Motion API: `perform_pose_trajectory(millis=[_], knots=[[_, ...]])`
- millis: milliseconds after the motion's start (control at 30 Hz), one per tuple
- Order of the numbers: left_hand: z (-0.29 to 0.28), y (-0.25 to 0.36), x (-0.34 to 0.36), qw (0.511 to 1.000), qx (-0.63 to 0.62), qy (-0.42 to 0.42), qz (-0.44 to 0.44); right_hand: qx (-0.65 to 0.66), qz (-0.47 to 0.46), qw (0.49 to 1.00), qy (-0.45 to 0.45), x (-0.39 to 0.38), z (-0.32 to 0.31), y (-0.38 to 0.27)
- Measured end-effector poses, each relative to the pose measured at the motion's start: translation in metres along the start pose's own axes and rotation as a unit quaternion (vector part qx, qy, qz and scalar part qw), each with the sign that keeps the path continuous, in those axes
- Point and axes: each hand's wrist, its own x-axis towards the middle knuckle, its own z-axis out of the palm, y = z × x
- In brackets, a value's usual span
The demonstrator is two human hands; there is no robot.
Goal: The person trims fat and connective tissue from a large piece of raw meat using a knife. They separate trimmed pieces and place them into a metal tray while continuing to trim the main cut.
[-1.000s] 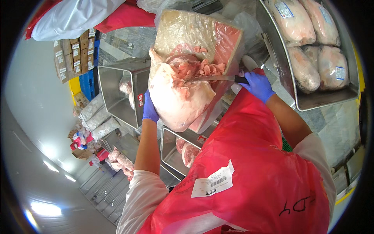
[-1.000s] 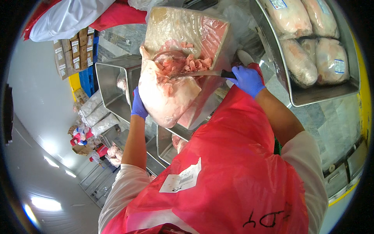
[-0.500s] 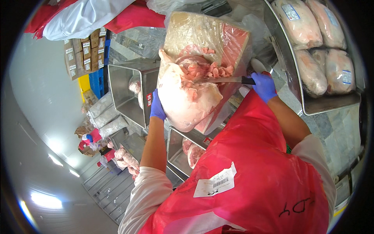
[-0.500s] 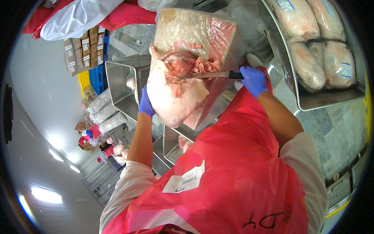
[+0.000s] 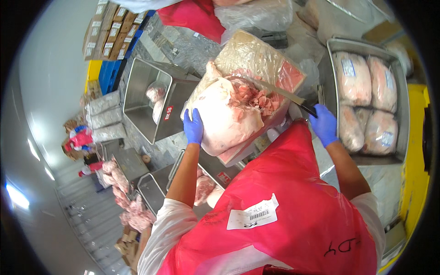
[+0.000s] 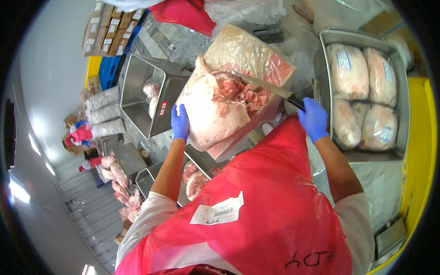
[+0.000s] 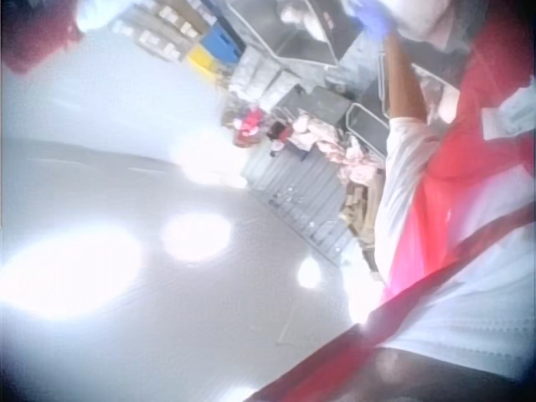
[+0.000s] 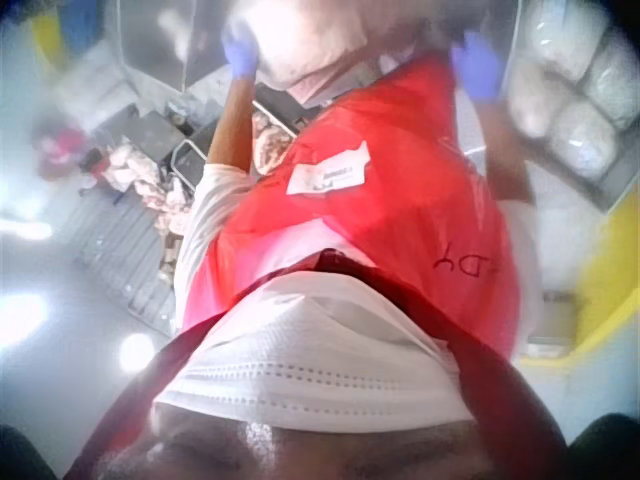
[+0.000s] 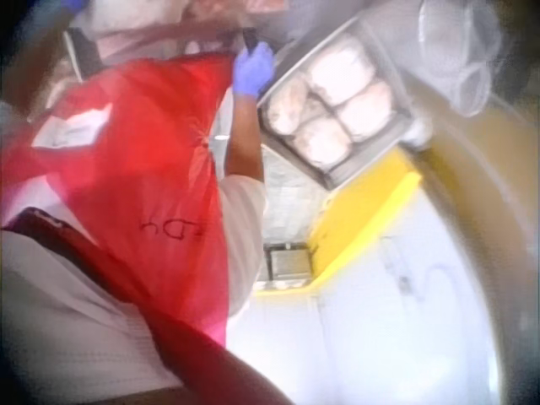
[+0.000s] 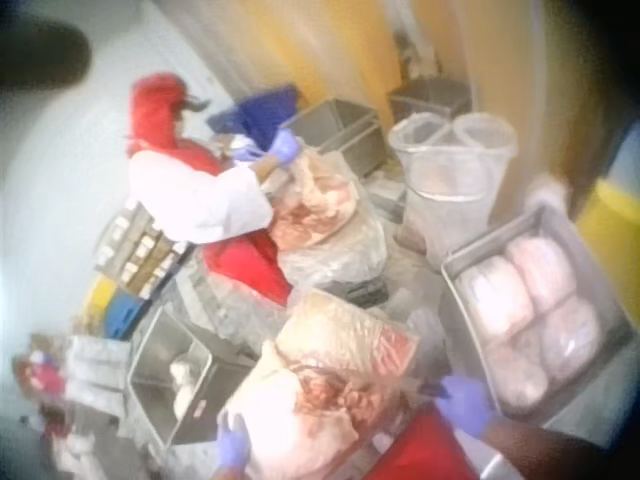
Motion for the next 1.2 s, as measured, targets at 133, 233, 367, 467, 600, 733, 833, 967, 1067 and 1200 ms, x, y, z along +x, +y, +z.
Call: perform_pose_trajectory(millis=[133,233,367,467,600,733,833,967,1067,1200], knots=[[-0.015,0.02,-0.033,0.995,0.056,-0.011,0.085,0.008,-0.048,0.999,-0.01,0.061,0.034,-0.033],[-0.039,0.035,-0.065,0.993,0.092,-0.016,0.071,-0.045,-0.098,0.993,-0.053,0.096,0.041,-0.05],[-0.049,0.038,-0.098,0.998,0.061,-0.025,0.007,-0.006,-0.234,0.972,-0.031,0.128,0.025,-0.083],[-0.049,0.055,-0.118,0.997,0.076,-0.023,0.007,0.09,-0.389,0.914,-0.076,0.156,0.02,-0.136],[-0.035,0.096,-0.12,0.994,0.093,-0.016,0.055,0.117,-0.567,0.803,-0.138,0.192,0.038,-0.192],[-0.02,0.116,-0.116,0.992,0.118,-0.024,0.044,0.03,-0.582,0.786,-0.206,0.202,0.037,-0.216],[-0.015,0.13,-0.105,0.988,0.151,-0.026,-0.002,-0.007,-0.557,0.81,-0.183,0.2,0.031,-0.216],[-0.009,0.14,-0.091,0.978,0.187,-0.044,-0.076,-0.026,-0.559,0.817,-0.139,0.194,0.028,-0.204],[-0.004,0.16,-0.079,0.962,0.226,-0.084,-0.131,-0.025,-0.543,0.824,-0.16,0.182,0.023,-0.198],[0.01,0.166,-0.063,0.951,0.236,-0.103,-0.172,-0.028,-0.533,0.82,-0.205,0.174,0.022,-0.197]])
